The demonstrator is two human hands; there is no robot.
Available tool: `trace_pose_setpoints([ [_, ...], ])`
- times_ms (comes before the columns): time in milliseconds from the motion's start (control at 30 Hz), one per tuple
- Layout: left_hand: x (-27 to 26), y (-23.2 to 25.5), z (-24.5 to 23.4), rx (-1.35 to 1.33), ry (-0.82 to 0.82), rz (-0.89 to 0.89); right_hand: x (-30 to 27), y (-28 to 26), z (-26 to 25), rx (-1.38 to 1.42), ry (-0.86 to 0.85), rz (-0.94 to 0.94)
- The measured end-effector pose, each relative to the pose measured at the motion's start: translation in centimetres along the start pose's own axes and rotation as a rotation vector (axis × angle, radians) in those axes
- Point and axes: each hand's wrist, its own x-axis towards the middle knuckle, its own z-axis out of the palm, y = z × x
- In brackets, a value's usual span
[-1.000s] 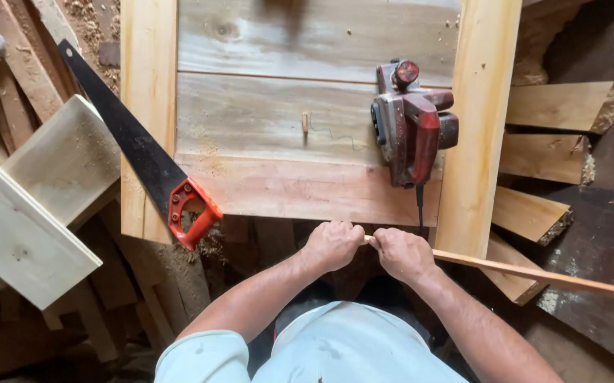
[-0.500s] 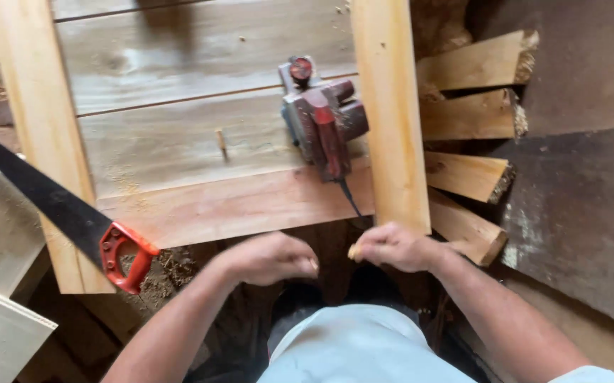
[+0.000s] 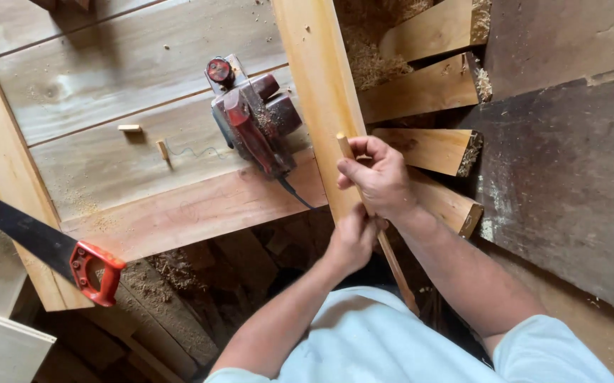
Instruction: Cutting thin wood strips with a hand saw and using an electric planer to smooth a wooden board.
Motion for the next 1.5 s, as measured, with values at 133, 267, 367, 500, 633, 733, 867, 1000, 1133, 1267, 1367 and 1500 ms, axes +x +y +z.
trace_pose_setpoints([
  [133, 3.5, 1.0, -2.8, -0.115, 0.322, 0.198, -0.8, 2.2, -4.3, -0.144, -0.191, 0.103],
  [267, 8.1, 1.3, -7.3, -0.270, 0.214, 0.235, -10.0, 6.7, -7.4, -0.089, -0.343, 0.425],
  [367, 9.0, 1.3, -8.0, -0.437, 0.037, 0.115, -15.4, 9.4, -5.5, -0.094, -0.271, 0.616],
  [500, 7.0, 1.0, -11.9, 0.315, 0.535, 0.377, -20.0, 16.7, -3.0, 0.165, 0.132, 0.649],
  [633, 7.2, -4.5, -16.2, -0.098, 0.827, -0.079, -21.4, 21.5, -0.5, 0.309, 0.299, 0.623],
  [733, 8.1, -1.6, -15.2, -0.737, 0.715, -0.168, -22.0, 22.7, -1.0, 0.505, 0.238, 0.638],
  [867, 8.7, -1.2, -15.6, -0.824, 0.792, -0.136, -22.5, 24.4, -1.5, 0.534, 0.232, 0.590],
  [1000, 5.5, -1.1, -16.1, -0.569, 0.696, -0.159, -22.0, 24.2, -2.0, 0.462, 0.235, 0.592],
  [1133, -2.2, -0.1, -14.3, -0.410, 0.553, -0.455, -21.3, 22.0, -1.4, 0.292, 0.181, 0.639],
  [1267, -6.9, -1.6, -12.3, -0.402, 0.364, -0.352, -20.2, 20.2, -0.3, 0.237, 0.154, 0.650],
  [1367, -9.1, -3.0, -10.1, -0.421, 0.233, -0.230, -19.9, 21.9, 0.3, 0.239, 0.167, 0.578],
  [1500, -10.6, -6.2, -8.1, -0.397, 0.128, -0.173, -20.0, 25.0, 0.8, 0.394, 0.206, 0.480],
])
